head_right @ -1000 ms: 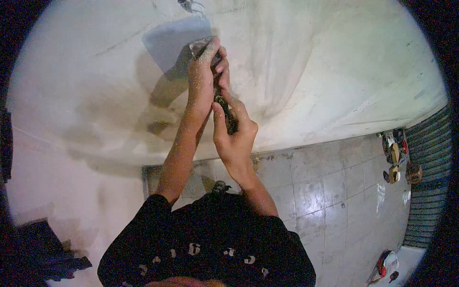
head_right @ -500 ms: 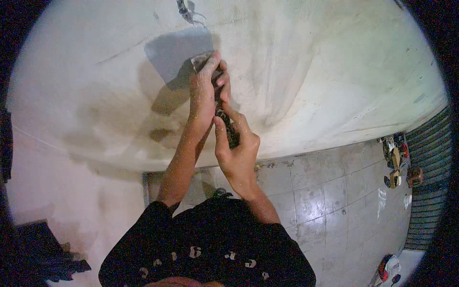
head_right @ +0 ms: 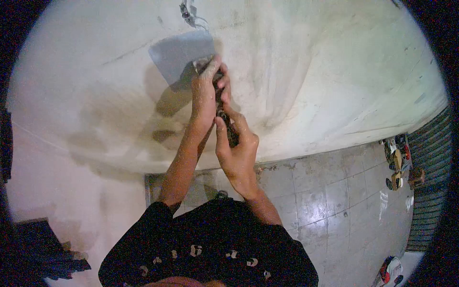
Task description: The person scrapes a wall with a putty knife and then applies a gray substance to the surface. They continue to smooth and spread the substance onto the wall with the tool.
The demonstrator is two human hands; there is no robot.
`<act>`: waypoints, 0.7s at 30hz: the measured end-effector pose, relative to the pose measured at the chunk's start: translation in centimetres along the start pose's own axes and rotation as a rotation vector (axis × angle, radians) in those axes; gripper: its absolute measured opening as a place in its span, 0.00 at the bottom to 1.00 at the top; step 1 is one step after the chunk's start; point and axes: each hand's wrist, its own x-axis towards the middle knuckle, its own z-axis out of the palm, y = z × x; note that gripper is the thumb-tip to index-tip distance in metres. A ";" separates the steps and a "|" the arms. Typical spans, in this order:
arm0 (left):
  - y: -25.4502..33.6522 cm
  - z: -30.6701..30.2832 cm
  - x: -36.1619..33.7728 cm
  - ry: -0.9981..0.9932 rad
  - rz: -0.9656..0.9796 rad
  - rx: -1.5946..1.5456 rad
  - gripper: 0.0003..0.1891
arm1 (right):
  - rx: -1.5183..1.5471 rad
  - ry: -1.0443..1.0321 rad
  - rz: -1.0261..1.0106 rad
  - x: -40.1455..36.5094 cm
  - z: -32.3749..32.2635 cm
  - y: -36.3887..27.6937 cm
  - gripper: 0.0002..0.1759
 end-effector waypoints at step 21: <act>0.2 0.4 0.2 -0.005 -0.024 -0.034 0.16 | -0.042 0.039 -0.106 0.9 -0.3 -1.0 0.14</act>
